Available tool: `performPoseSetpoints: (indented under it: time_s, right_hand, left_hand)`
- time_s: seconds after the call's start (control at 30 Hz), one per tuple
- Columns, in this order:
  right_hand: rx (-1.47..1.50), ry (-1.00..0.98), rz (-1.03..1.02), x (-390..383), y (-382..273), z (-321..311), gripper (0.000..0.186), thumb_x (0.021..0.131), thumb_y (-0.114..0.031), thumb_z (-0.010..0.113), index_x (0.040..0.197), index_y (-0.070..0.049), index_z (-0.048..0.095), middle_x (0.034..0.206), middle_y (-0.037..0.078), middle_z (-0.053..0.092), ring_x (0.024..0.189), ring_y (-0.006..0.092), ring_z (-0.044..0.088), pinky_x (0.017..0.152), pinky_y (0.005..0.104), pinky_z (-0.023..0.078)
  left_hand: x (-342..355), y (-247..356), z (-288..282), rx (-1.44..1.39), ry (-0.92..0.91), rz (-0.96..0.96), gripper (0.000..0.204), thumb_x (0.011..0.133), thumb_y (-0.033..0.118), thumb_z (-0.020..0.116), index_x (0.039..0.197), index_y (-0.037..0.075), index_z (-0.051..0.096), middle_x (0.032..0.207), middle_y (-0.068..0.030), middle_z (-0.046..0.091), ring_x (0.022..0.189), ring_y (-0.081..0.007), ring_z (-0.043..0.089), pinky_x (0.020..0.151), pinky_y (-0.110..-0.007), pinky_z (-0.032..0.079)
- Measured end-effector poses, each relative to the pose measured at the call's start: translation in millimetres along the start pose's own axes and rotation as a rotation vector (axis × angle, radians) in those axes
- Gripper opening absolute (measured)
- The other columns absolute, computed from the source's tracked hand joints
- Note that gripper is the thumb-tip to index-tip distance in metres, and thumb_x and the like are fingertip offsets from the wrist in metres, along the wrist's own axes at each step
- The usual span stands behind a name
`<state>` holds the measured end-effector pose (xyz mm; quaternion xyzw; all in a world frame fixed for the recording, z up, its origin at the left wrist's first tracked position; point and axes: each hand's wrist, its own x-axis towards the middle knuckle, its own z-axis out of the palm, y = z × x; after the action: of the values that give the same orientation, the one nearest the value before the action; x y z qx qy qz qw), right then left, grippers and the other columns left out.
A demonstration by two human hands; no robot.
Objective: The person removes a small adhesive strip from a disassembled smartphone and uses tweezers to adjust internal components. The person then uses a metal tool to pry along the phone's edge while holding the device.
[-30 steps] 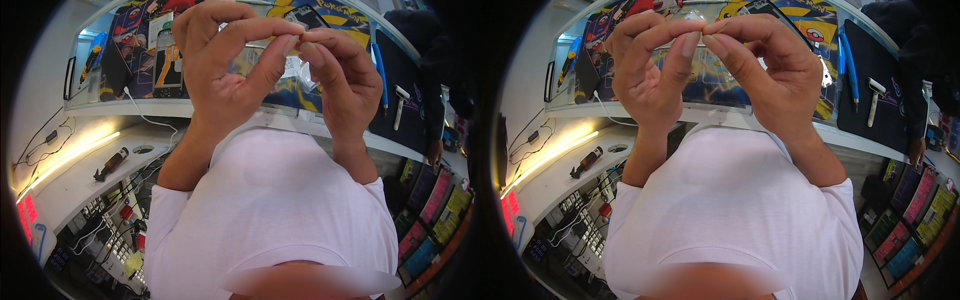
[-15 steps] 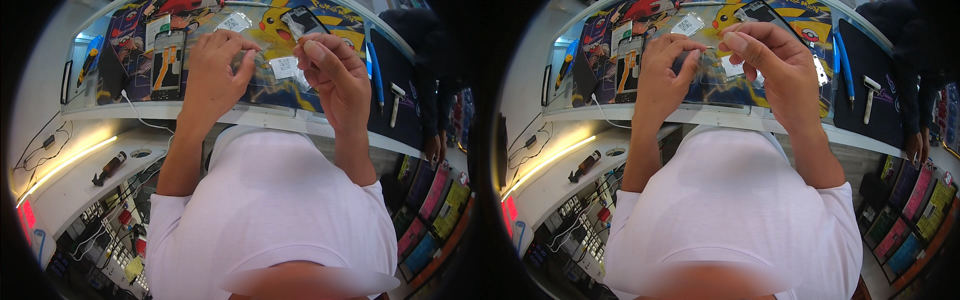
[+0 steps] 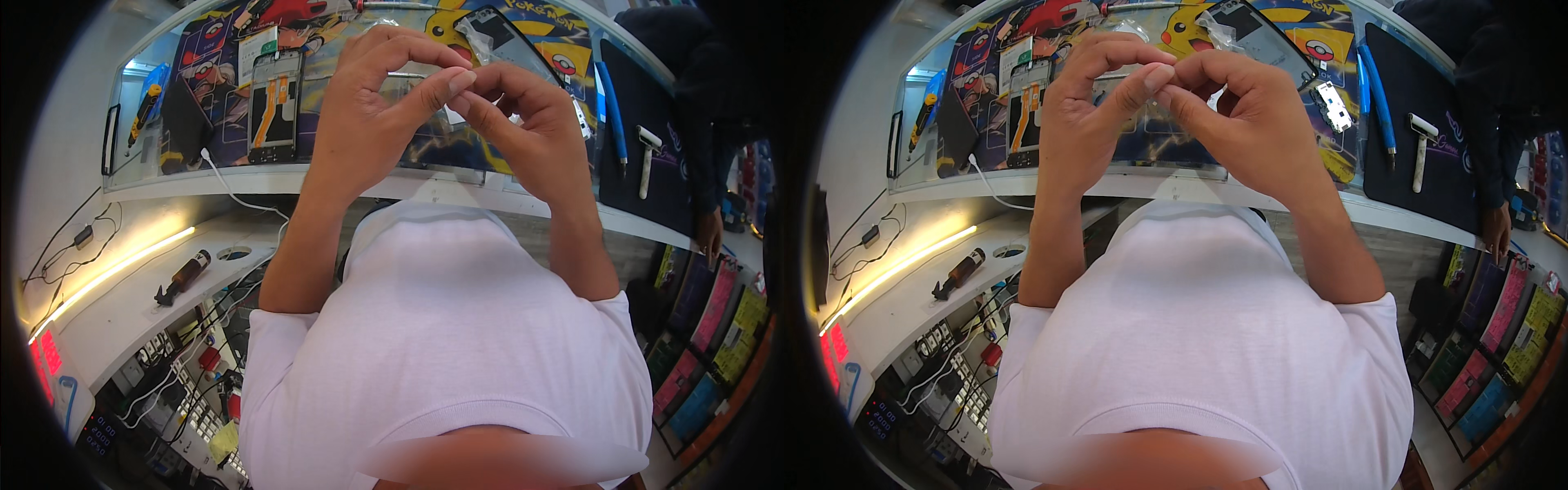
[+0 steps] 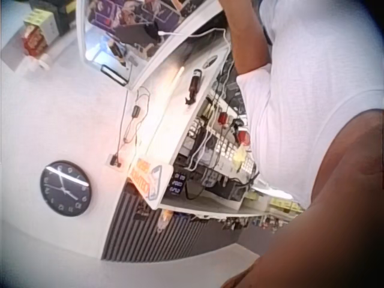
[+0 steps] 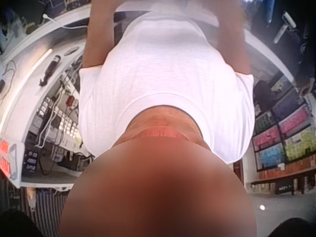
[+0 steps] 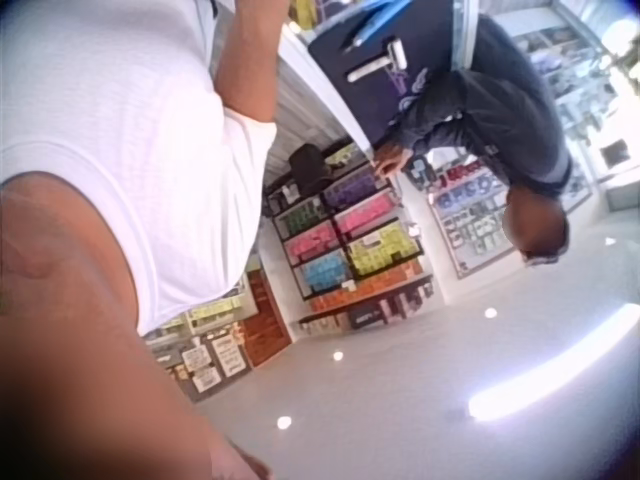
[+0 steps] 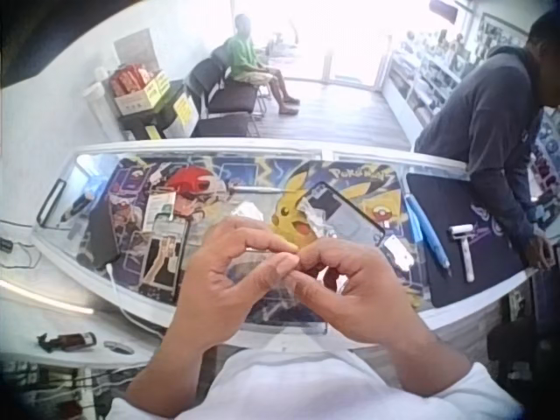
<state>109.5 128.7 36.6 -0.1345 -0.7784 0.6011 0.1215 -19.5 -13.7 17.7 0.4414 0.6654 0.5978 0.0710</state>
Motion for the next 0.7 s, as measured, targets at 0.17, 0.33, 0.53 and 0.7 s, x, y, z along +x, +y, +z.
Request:
performPoseSetpoints:
  time_s: [0.17,0.33,0.53,0.7]
  right_hand:
    - [0.219,-0.015,-0.029,0,2,6,0.029,0.088,-0.021,0.078,0.11,-0.003,0.07,0.09,-0.002,0.069,0.066,0.0003,0.051,0.058,0.0161,0.038]
    - [0.434,0.11,-0.114,-2,4,25,0.03,0.089,-0.015,0.077,0.114,-0.002,0.068,0.098,0.002,0.07,0.077,0.0033,0.059,0.068,0.0188,0.048]
    - [0.565,0.195,-0.175,-1,2,30,0.022,0.092,-0.01,0.074,0.11,0.0,0.068,0.099,0.003,0.071,0.082,0.0052,0.061,0.075,0.0202,0.052]
    - [0.375,0.245,-0.19,-2,5,22,0.017,0.091,-0.013,0.075,0.105,-0.004,0.072,0.095,0.001,0.071,0.08,0.0047,0.061,0.068,0.0188,0.05]
  left_hand:
    - [-7,8,6,-0.468,0.074,-0.231,0.02,0.094,0.025,0.071,0.102,0.007,0.07,0.102,-0.0017,0.068,0.1,-0.0122,0.058,0.093,-0.028,0.042]
    - [-10,15,21,-0.902,0.197,-0.297,0.022,0.098,0.024,0.068,0.109,0.005,0.065,0.108,-0.0028,0.068,0.103,-0.0071,0.058,0.094,-0.023,0.041]
    - [-13,16,31,-0.957,0.275,-0.283,0.023,0.097,0.025,0.068,0.109,0.006,0.065,0.108,-0.0033,0.067,0.103,-0.008,0.058,0.095,-0.023,0.04]
    - [-9,9,20,-0.048,0.44,0.251,0.022,0.088,0.024,0.077,0.106,0.013,0.071,0.099,0.0007,0.064,0.103,-0.0111,0.05,0.095,-0.03,0.035]
